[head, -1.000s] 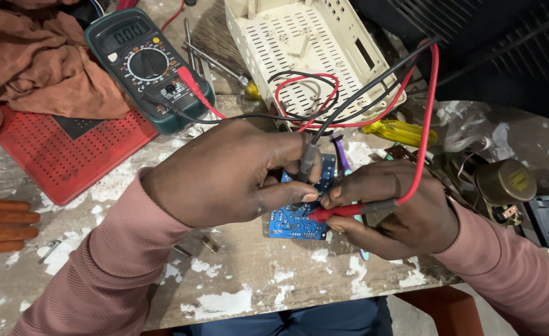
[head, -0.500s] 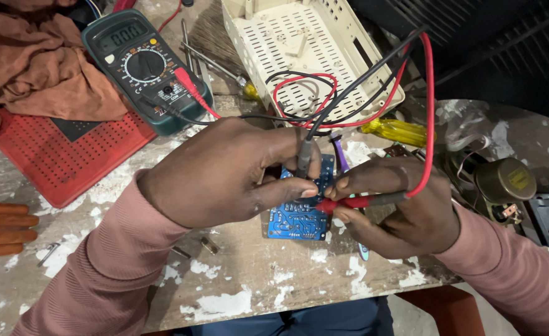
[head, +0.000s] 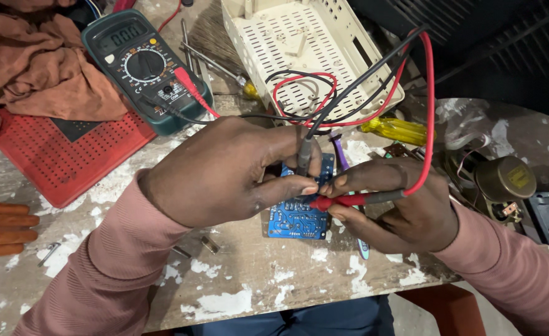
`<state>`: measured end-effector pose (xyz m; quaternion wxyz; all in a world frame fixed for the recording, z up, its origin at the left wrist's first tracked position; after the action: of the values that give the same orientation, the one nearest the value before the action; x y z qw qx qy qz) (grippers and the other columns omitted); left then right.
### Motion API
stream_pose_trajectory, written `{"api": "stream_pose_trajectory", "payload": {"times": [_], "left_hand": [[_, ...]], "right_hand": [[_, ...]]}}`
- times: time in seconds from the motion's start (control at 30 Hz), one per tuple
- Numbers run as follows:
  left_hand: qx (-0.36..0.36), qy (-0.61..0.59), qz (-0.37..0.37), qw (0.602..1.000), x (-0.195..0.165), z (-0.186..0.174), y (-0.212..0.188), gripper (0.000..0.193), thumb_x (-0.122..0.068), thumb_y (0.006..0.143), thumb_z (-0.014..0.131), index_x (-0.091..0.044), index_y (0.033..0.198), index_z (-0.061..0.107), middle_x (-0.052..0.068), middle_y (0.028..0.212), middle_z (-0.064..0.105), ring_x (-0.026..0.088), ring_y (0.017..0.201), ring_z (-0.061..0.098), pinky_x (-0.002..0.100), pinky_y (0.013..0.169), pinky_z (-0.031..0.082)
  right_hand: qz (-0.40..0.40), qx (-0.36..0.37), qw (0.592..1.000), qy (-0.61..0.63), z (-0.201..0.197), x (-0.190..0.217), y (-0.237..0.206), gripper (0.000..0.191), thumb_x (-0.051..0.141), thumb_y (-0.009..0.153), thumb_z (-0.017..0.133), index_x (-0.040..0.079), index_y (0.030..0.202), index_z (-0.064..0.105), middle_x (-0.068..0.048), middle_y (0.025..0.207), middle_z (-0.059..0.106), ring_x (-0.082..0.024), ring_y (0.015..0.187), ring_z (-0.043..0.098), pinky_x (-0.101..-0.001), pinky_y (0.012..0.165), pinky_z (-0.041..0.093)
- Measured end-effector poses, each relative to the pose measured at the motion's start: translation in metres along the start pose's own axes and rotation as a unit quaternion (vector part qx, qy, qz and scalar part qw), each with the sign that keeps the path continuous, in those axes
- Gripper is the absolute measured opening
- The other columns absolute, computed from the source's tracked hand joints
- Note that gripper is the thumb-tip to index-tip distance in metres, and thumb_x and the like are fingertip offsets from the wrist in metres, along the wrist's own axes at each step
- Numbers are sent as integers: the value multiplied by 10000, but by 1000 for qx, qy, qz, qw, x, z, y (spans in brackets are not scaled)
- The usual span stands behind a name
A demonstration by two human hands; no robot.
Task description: The person holds a blue circuit board on a workbench and touches multimeter probe tips to points on the board, repositioning the probes across different components. They then flip the board over, continue probing a second board, and place it into a white plastic basket.
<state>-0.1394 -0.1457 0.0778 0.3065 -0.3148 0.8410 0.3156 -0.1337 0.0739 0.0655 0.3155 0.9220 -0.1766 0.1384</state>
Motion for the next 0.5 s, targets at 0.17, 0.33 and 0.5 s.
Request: {"api": "stream_pose_trajectory", "payload": {"times": [0.17,0.33,0.5], "left_hand": [[6,8,-3,1000,1,0,0,268,-293,901,767,-122,1082,670,94,733,691,258,566,664,384,529,475],[-3,2,20,1000,0,0,0,282,-288,911,762,-108,1103,660,93,782,709,262,608,683,382,551,491],[8,13,-14,1000,2,0,0,284,-301,891,774,-116,1081,672,106,728,691,271,570,668,392,522,474]], "right_hand": [[3,4,1000,-6,0,1,1,408,108,836,864,16,1130,596,-90,985,765,-202,860,788,-291,724,596],[8,10,1000,2,1,0,1,401,115,838,861,19,1127,600,-84,982,766,-202,859,789,-293,727,604],[7,12,1000,18,3,-1,2,400,116,852,858,22,1131,587,-87,985,764,-208,881,797,-292,736,615]]}}
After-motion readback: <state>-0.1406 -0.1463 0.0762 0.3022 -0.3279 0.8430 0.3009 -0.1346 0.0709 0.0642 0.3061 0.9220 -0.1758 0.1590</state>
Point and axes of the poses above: each hand's wrist, its own y-axis towards the middle knuckle, its own z-axis out of the palm, x = y × z, the point moved 4 cm from there along y, towards the middle knuckle
